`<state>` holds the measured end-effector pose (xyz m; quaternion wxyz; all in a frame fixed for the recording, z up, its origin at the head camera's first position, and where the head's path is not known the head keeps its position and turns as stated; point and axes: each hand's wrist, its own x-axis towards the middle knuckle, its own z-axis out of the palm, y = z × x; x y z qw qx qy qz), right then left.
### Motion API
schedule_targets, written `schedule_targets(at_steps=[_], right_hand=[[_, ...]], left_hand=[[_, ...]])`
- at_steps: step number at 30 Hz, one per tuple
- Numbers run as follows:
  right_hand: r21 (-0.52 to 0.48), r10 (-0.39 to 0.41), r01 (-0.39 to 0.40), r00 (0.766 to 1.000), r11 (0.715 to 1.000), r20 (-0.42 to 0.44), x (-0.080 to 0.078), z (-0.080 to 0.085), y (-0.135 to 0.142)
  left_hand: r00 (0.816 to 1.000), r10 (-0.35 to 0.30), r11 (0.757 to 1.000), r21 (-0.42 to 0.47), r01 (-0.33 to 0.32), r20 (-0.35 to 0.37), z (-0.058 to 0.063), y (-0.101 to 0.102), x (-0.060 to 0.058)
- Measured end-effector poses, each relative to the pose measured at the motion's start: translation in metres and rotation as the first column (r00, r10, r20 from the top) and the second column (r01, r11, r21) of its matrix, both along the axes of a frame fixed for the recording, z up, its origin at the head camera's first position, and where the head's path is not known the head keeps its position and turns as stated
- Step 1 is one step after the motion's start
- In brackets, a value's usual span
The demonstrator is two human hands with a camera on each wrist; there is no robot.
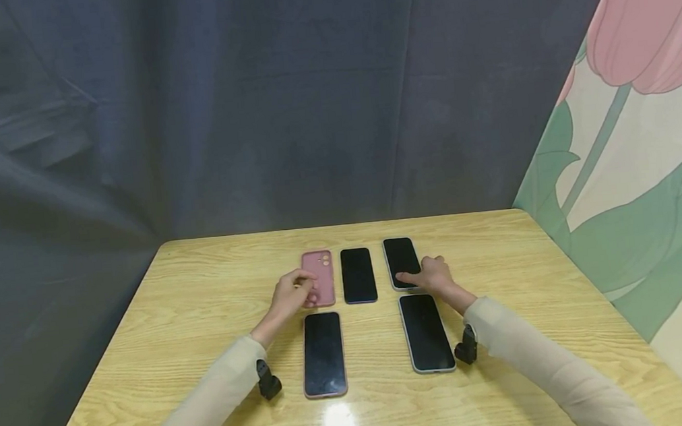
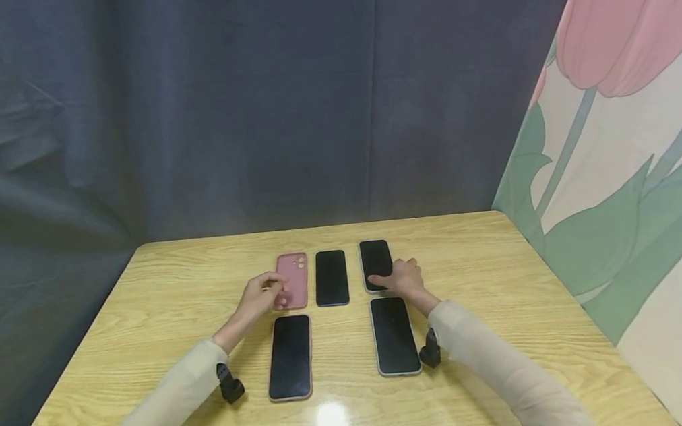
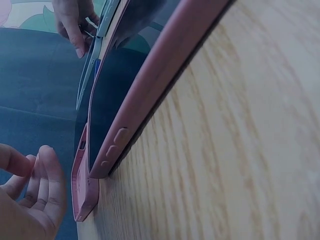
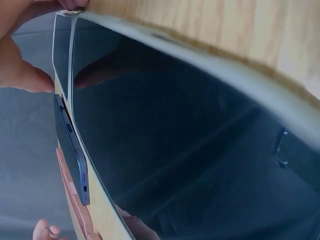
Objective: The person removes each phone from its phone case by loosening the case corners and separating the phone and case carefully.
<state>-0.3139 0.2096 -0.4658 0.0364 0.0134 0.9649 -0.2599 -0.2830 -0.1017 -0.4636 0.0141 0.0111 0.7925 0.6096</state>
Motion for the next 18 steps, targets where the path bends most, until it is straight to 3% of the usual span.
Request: schedule_targets(at_steps=[9,18], right_hand=[[0.136,-0.04,0.035,0.999,0.99,0.03,-0.001,0.001,-0.014],[0.07,-0.114,0.108,0.988,0.992,0.105,-0.003,0.004,-0.019]], left_hand=[[1.0,-0.014,1.0,0.013,0.014,0.015,-0.003,0.002,0.0],[1.0,-0.009,1.0,0.018,0.009,0.027,-0.002,0.003,0.0]])
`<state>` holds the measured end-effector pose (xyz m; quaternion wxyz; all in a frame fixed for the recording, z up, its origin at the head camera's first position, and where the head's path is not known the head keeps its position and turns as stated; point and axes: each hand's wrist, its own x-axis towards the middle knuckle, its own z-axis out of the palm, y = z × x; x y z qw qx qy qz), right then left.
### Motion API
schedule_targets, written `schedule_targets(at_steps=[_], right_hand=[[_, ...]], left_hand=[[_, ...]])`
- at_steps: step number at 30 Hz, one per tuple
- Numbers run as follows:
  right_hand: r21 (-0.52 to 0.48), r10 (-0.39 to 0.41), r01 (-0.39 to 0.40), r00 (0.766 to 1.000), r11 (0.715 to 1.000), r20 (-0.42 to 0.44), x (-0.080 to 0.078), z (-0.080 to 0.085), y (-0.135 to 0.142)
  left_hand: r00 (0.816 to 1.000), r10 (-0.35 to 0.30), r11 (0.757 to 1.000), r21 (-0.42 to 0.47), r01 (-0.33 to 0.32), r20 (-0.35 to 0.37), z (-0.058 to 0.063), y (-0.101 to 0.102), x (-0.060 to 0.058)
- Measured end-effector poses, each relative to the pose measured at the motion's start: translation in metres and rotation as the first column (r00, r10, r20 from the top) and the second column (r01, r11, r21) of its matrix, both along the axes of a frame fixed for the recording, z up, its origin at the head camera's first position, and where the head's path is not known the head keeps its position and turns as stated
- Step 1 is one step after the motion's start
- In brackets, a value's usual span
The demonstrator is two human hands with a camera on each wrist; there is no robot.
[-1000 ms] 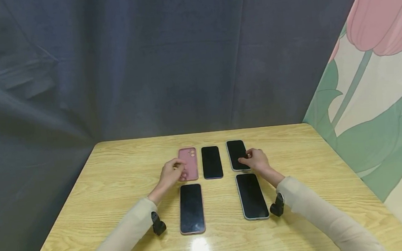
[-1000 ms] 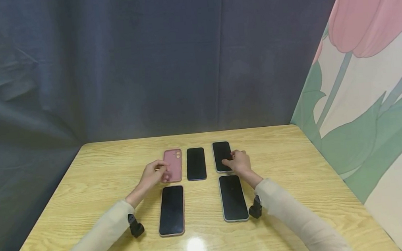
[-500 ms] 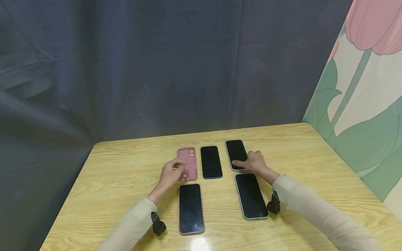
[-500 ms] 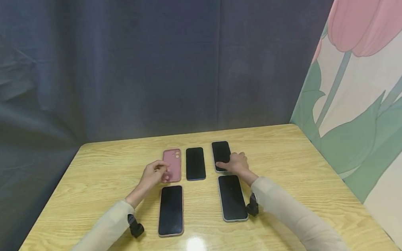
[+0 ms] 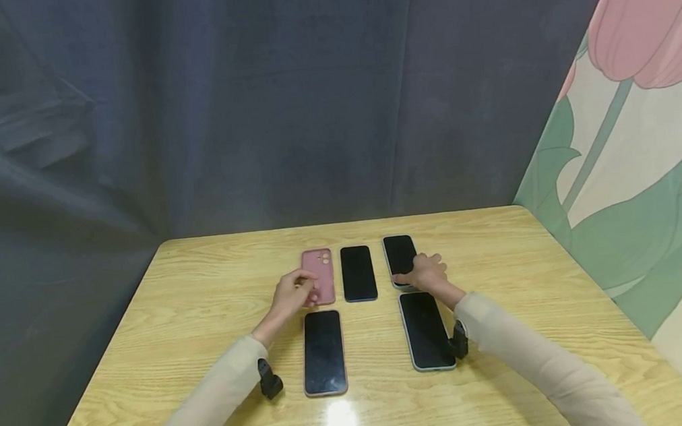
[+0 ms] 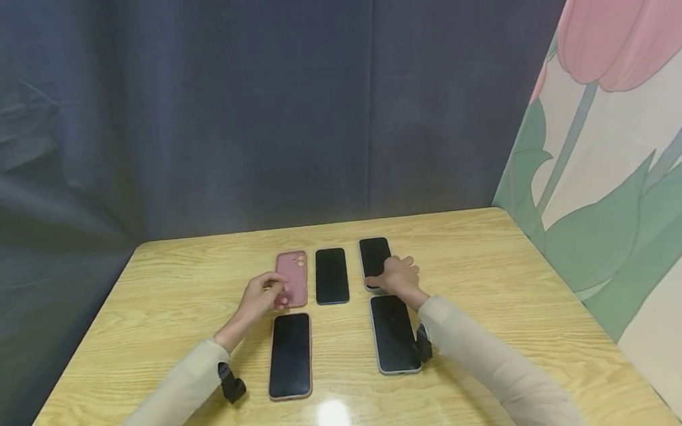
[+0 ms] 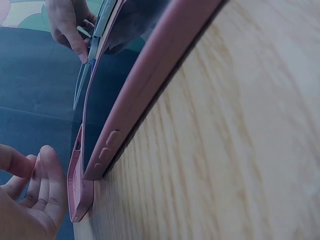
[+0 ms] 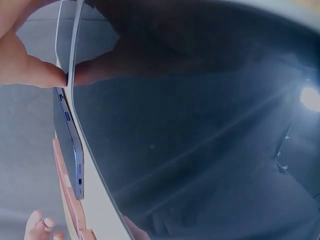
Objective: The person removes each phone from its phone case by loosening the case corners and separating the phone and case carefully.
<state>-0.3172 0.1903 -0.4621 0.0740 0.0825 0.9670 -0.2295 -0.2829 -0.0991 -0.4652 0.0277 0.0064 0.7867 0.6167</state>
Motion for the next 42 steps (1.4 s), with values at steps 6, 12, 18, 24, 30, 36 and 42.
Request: schedule_targets(at_steps=[6,12,18,24,30,36,42], right_hand=[[-0.031,-0.016,0.017,1.0,0.999,0.016,0.0,0.004,-0.003],[-0.028,-0.01,0.01,1.0,1.0,0.019,-0.004,0.004,-0.002],[-0.061,-0.027,0.032,0.997,0.998,0.067,-0.009,0.005,0.001],[-0.088,-0.053,0.062,0.993,0.994,0.107,-0.01,0.004,0.002],[-0.115,-0.074,0.082,0.994,0.99,0.075,-0.011,0.003,0.003],[-0.113,-0.071,0.073,0.997,0.991,0.024,-0.011,0.003,0.001],[-0.22,-0.074,0.072,0.997,0.973,-0.001,-0.009,0.004,0.002]], left_hand=[[1.0,0.007,1.0,-0.019,-0.007,0.002,0.003,0.002,-0.001],[1.0,0.005,1.0,-0.022,-0.005,-0.001,0.003,0.004,-0.001],[1.0,-0.002,1.0,-0.022,0.002,0.001,0.004,0.007,-0.002],[1.0,-0.002,1.0,-0.014,0.002,0.009,0.003,0.007,-0.001],[1.0,-0.002,1.0,-0.009,0.002,0.015,0.003,0.009,0.001],[1.0,-0.011,1.0,0.013,0.011,0.017,0.003,0.008,0.003],[1.0,-0.013,0.999,0.032,0.012,0.026,0.001,0.007,0.004]])
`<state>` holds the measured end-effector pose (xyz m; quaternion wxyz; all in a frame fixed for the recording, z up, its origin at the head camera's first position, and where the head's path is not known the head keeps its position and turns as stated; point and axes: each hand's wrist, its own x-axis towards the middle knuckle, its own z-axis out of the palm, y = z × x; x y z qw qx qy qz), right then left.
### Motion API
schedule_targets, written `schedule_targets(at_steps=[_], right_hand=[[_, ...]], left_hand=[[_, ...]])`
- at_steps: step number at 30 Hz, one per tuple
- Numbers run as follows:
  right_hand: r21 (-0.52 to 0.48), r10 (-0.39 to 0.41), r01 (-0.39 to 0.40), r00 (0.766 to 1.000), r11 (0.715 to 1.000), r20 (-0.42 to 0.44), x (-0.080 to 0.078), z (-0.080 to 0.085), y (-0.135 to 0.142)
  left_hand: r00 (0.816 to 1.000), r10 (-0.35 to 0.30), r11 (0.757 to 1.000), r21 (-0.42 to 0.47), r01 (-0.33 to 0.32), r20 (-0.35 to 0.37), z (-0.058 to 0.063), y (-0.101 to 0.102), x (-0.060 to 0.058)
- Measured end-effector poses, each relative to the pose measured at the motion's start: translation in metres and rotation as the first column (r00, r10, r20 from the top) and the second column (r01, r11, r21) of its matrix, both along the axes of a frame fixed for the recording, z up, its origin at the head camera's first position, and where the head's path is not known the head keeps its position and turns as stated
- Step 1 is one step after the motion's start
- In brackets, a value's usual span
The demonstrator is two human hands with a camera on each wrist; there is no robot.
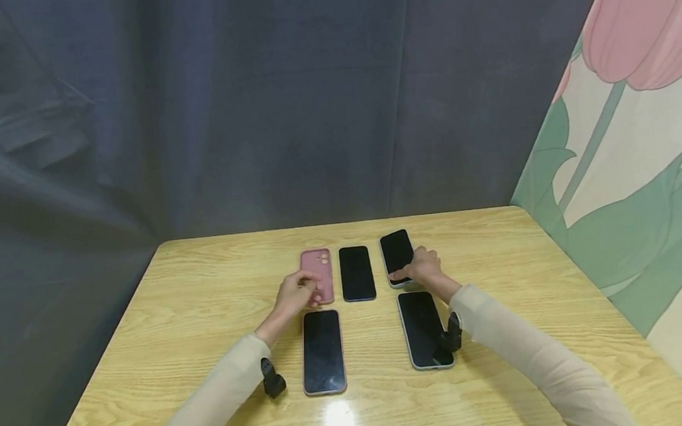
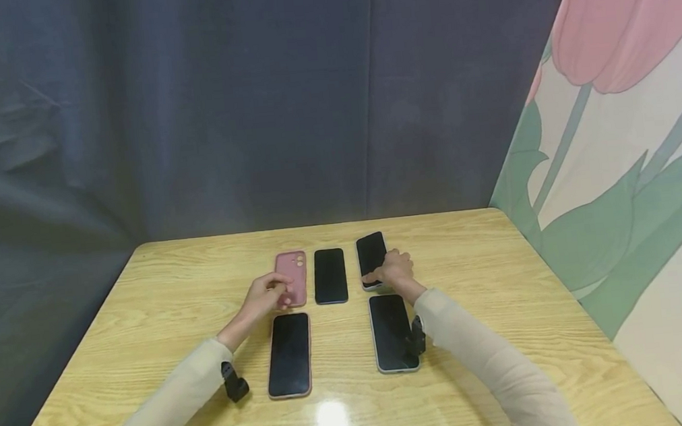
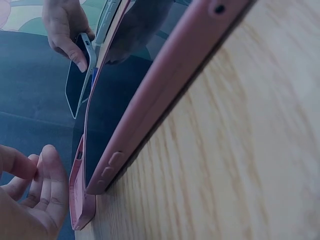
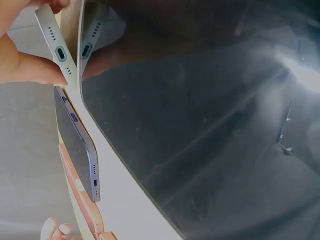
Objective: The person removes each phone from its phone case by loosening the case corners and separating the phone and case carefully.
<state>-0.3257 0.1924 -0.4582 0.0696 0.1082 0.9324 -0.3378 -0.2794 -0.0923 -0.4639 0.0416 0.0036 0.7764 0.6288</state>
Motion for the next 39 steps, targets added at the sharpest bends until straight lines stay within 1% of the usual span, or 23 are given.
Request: schedule_targets(at_steps=[4,8,10,15,18,22,29,30,35,36,37,39], right_hand=[[-0.113,0.014,-0.016,1.0,0.993,-0.02,0.003,0.001,0.004],[-0.175,-0.006,0.0,0.999,0.985,-0.039,0.004,0.004,0.006],[-0.215,-0.029,0.02,0.999,0.976,-0.04,0.004,0.006,0.006],[-0.336,-0.07,0.065,0.998,0.94,-0.002,0.006,0.011,0.006],[-0.391,-0.077,0.079,0.997,0.917,0.022,0.009,0.013,0.005],[-0.422,-0.068,0.071,0.997,0.904,0.024,0.011,0.014,0.007],[-0.466,-0.055,0.05,0.998,0.883,0.002,0.015,0.015,0.01],[-0.478,-0.049,0.044,0.999,0.877,0.002,0.016,0.016,0.01],[-0.58,-0.017,0.02,1.0,0.814,0.011,0.022,0.023,0.003],[-0.593,-0.013,0.017,1.0,0.805,0.012,0.023,0.025,0.001],[-0.6,-0.011,0.014,1.0,0.8,0.01,0.025,0.027,-0.001],[-0.592,-0.002,0.002,1.0,0.806,0.001,0.027,0.03,-0.004]], left_hand=[[1.0,-0.004,1.0,-0.004,0.004,0.002,0.0,0.001,0.0],[1.0,-0.003,1.0,-0.012,0.003,-0.001,0.0,0.003,0.0],[1.0,-0.004,1.0,-0.012,0.004,0.002,0.0,0.003,-0.001],[1.0,-0.016,1.0,-0.023,0.016,0.003,-0.001,0.004,-0.001],[1.0,-0.016,0.999,-0.028,0.017,0.008,-0.002,0.004,-0.001],[1.0,-0.018,1.0,-0.021,0.019,0.01,-0.002,0.004,-0.001],[1.0,-0.024,1.0,-0.02,0.024,0.009,-0.002,0.006,-0.001],[1.0,-0.024,1.0,-0.015,0.024,0.011,-0.002,0.006,-0.001],[0.999,-0.032,0.999,0.03,0.031,0.032,-0.001,0.008,0.0],[0.999,-0.034,0.999,0.039,0.033,0.037,0.0,0.008,0.0],[0.998,-0.037,0.998,0.048,0.035,0.042,0.0,0.008,0.0],[0.998,-0.039,0.997,0.061,0.037,0.045,0.002,0.009,-0.001]])
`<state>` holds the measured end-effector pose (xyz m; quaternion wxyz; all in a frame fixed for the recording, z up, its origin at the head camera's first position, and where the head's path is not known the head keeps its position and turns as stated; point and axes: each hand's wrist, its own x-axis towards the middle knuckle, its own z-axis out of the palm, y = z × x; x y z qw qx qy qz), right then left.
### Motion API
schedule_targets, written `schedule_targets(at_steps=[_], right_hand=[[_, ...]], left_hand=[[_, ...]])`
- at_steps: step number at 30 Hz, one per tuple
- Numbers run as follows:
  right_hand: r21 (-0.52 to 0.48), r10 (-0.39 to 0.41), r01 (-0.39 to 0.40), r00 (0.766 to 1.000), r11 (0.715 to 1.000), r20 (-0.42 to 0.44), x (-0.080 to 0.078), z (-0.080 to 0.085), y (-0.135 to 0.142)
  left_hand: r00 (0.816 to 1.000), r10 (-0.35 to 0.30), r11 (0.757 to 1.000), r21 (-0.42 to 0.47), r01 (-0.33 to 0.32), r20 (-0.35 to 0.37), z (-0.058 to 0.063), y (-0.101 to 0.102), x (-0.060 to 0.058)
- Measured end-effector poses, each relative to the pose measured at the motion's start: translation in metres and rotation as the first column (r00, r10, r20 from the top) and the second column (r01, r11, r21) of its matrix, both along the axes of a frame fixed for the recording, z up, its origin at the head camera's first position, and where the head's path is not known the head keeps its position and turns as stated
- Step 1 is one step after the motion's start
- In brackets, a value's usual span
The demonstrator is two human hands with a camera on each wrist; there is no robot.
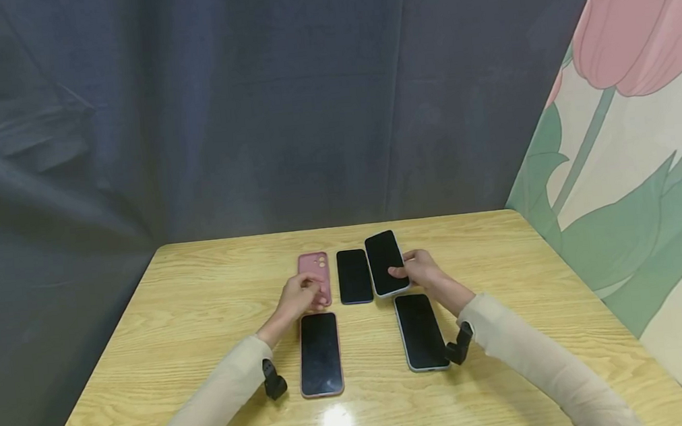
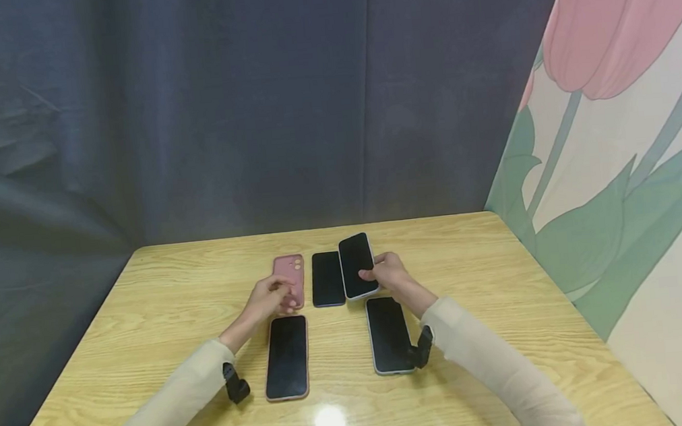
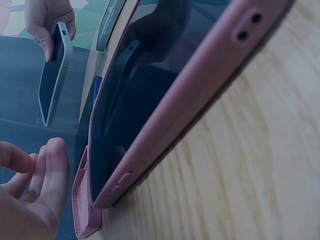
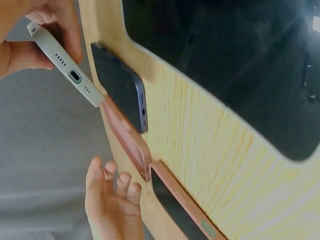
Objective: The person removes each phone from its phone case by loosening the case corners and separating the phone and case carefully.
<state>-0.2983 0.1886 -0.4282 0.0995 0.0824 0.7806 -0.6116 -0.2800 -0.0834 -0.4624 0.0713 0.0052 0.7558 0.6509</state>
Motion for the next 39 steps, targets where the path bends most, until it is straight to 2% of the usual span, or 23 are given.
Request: schedule_targets(at_steps=[9,16,22,30,39], right_hand=[[0.016,0.064,-0.064,0.998,0.998,-0.021,0.013,0.006,-0.01],[0.04,0.108,-0.108,0.994,0.993,-0.011,0.021,0.011,-0.022],[0.025,0.153,-0.152,0.988,0.988,-0.011,0.025,0.011,-0.028],[0.009,0.172,-0.172,0.985,0.985,-0.016,0.029,0.01,-0.037],[-0.015,0.189,-0.19,0.982,0.982,-0.022,0.029,0.003,-0.043]], left_hand=[[1.0,-0.013,1.0,0.021,0.013,-0.009,0.005,-0.001,-0.001],[0.997,-0.04,0.998,0.052,0.043,-0.065,0.001,-0.001,0.001],[0.998,-0.058,0.996,0.074,0.058,-0.003,0.001,0.004,-0.002],[0.989,-0.136,0.985,0.114,0.129,0.057,0.005,0.01,-0.002],[0.983,-0.177,0.981,0.094,0.172,0.042,0.004,0.015,0.0]])
